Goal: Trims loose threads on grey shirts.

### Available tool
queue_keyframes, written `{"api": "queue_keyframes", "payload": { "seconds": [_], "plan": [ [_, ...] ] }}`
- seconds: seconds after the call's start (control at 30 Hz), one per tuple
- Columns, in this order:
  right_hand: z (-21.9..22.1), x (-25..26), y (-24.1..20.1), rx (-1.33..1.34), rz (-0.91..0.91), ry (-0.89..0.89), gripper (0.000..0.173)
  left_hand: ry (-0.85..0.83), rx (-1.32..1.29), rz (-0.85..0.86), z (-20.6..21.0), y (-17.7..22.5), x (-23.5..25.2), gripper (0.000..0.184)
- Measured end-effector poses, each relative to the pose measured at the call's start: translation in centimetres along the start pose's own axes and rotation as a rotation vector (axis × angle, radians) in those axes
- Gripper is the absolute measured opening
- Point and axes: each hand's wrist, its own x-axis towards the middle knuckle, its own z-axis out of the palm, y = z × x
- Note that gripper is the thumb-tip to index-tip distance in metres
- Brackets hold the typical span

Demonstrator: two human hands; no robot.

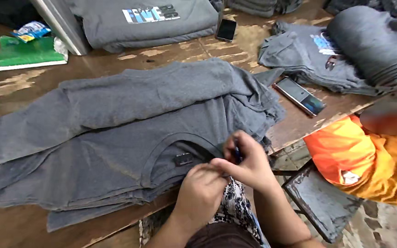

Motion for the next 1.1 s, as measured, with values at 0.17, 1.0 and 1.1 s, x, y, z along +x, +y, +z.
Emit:
{"api": "queue_keyframes", "payload": {
  "seconds": [0.17, 1.0, 1.1],
  "plan": [
    [0.0, 1.5, 1.2, -0.03, -0.009, -0.121, 0.013, 0.138, 0.005, 0.021, 1.1, -0.9, -0.3, 0.012],
    [-2.3, -2.3, 1.1, -0.28, -0.098, -0.092, 0.037, 0.222, -0.033, -0.12, -2.1, -0.7, 0.3, 0.012],
    [-2.7, -3.3, 0.0, -0.398, -0.137, -0.147, 0.032, 0.239, -0.229, -0.179, -2.1, -0.2, 0.0, 0.01]
  ]
}}
